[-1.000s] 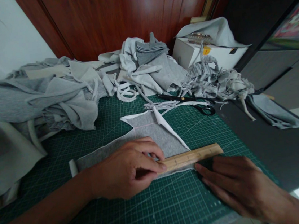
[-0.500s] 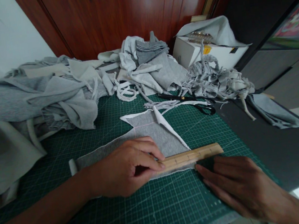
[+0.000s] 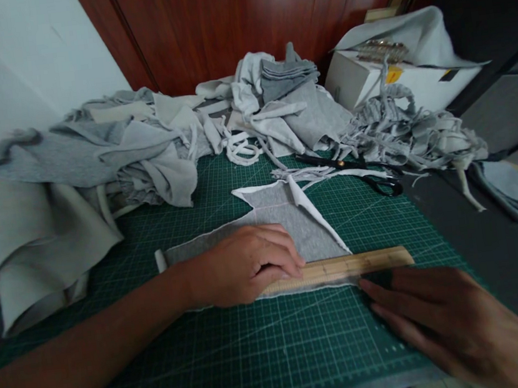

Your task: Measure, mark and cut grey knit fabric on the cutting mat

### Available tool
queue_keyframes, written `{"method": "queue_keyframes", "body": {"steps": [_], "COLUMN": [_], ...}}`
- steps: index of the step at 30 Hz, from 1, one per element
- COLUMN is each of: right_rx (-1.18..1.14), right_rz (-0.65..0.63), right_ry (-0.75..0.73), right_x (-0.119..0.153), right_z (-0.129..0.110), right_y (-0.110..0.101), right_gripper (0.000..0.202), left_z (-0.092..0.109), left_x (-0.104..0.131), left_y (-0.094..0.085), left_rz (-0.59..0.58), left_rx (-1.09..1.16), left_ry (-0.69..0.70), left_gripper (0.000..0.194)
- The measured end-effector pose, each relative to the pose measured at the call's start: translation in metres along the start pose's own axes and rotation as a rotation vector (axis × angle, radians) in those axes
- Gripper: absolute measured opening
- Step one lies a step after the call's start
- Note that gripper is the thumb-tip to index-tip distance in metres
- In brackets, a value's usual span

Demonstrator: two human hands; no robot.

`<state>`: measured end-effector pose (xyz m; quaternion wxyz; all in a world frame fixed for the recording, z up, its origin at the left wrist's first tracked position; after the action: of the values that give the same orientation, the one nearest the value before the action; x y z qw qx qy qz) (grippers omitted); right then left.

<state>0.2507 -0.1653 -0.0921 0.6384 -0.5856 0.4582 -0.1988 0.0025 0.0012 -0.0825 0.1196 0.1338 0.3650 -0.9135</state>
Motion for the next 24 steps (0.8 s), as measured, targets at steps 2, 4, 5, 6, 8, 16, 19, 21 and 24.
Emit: {"method": "queue_keyframes", "body": {"steps": [2, 4, 5, 6, 8, 16, 19, 21, 24], "right_rx": [-0.019, -0.023, -0.018, -0.010, 0.015, 0.058, 0.063, 0.045, -0.039], "right_rz": [-0.045, -0.074, -0.076, -0.074, -0.062, -0.052, -0.078, -0.092, -0.100], "right_ry": [0.019, 0.026, 0.020, 0.008, -0.027, -0.055, -0.018, 0.034, 0.118], "right_x": [-0.002, -0.005, -0.007, -0.009, -0.013, -0.015, -0.013, -0.012, -0.013], "right_z": [0.000, 0.000, -0.001, -0.001, -0.003, -0.004, -0.004, -0.004, -0.003], "right_y": [-0.001, -0.002, -0.003, -0.004, -0.005, -0.007, -0.008, -0.011, -0.018], "right_gripper": [0.032, 0.030, 0.028, 0.027, 0.026, 0.028, 0.027, 0.029, 0.040], "left_z": [0.000, 0.001, 0.001, 0.001, 0.002, 0.002, 0.002, 0.002, 0.003], "left_x": [0.001, 0.001, 0.001, 0.001, 0.001, 0.000, 0.000, 0.001, 0.001], "left_y": [0.000, 0.000, 0.000, 0.000, 0.000, -0.001, -0.001, -0.001, -0.001], "left_rz": [-0.006, -0.009, -0.010, -0.011, -0.013, -0.017, -0.022, -0.021, -0.024], "left_rx": [-0.006, -0.016, -0.019, -0.021, -0.020, -0.031, -0.028, -0.026, -0.031], "left_ry": [0.007, 0.001, -0.005, -0.010, -0.014, -0.020, -0.019, -0.016, -0.024], "left_gripper": [0.020, 0.021, 0.021, 0.022, 0.023, 0.025, 0.025, 0.024, 0.024]}}
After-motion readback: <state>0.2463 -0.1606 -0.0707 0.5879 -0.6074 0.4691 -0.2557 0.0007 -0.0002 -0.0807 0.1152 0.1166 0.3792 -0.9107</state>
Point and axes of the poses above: each hand's wrist, its own x-axis away from the middle knuckle, its own y-axis out of the palm, z = x × y, the point moved 2 cm from there along -x, towards the middle knuckle, and after that the axes turned 7 degrees about x, right-handed, at the moved point
